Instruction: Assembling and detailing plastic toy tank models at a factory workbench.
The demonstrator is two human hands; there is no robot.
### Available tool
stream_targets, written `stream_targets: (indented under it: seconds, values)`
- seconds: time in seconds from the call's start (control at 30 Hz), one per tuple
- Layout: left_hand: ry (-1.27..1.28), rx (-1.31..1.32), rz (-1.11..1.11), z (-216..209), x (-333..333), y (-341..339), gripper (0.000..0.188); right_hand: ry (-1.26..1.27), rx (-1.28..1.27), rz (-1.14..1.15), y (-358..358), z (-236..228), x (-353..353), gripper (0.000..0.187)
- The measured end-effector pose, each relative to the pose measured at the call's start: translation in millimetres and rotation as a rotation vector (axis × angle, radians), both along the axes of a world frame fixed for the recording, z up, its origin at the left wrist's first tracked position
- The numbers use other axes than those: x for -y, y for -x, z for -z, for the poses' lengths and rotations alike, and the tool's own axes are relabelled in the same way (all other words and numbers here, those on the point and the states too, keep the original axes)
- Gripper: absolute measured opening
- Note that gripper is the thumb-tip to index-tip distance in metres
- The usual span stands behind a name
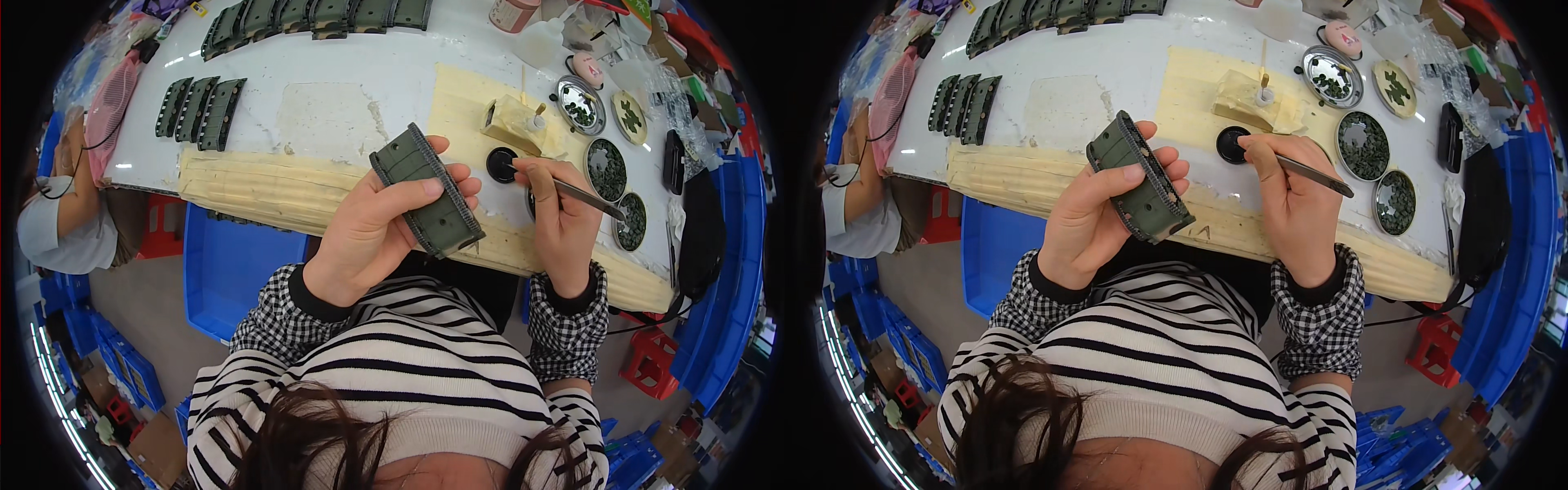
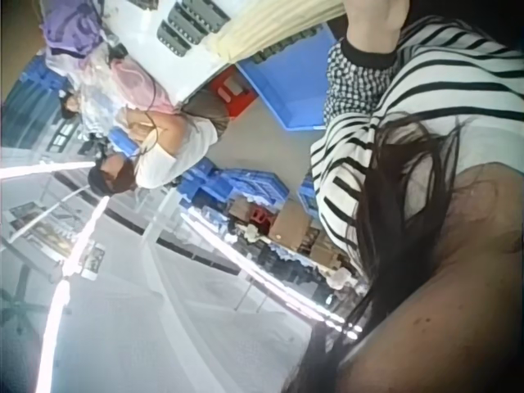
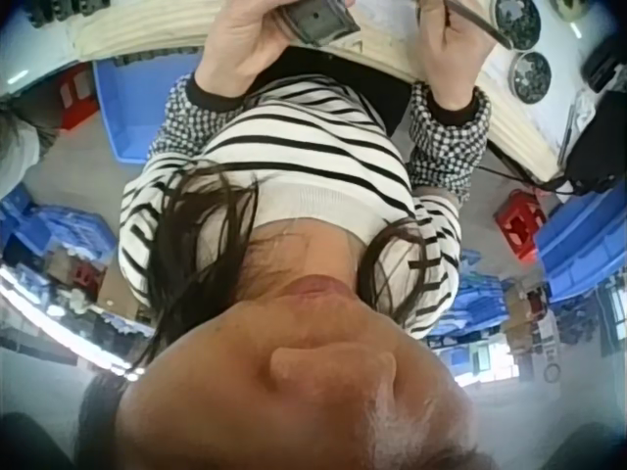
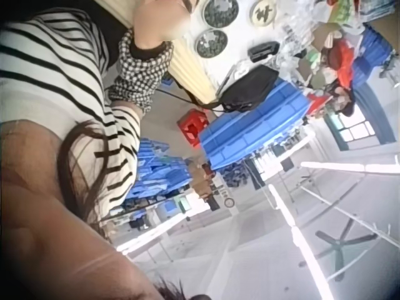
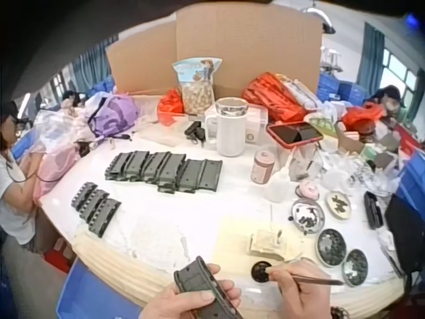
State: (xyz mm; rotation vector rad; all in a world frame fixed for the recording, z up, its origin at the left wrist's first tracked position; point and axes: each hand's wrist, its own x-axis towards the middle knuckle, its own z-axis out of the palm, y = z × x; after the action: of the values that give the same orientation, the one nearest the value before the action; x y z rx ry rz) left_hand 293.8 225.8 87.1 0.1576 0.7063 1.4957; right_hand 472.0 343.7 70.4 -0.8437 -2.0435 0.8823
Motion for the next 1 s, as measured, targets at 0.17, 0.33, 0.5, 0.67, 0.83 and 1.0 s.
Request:
stream_targets:
  seconds: [0.17,0.33,0.5,0.67,0.83,1.0]
  values:
    - [0.031,-0.067,-0.03,-1.4,1.9,-0.5,0.042,0.003,0.002,0.0,0.5,1.3,0.0,0.014]
    - [0.054,-0.099,-0.092,-3.5,0.7,1.2,0.04,0.041,-0.089,0.004,-2.2,-8.2,5.0,0.015]
    - [0.069,-0.027,-0.126,-2.1,0.7,2.8,0.038,-0.039,-0.17,-0.182,-12.9,-37.7,18.7,0.02]
    - [0.067,-0.029,-0.113,-4.7,-2.0,-1.9,0.038,0.069,-0.295,-0.243,-5.6,-35.0,34.1,0.022]
    - [0.065,-0.015,-0.12,-4.6,-1.3,-3.2,0.037,0.096,-0.243,-0.244,-5.0,-36.4,36.8,0.022]
    - [0.058,-0.009,-0.109,-5.2,-0.6,-4.5,0.037,0.096,-0.216,-0.254,-4.7,-36.4,37.9,0.021]
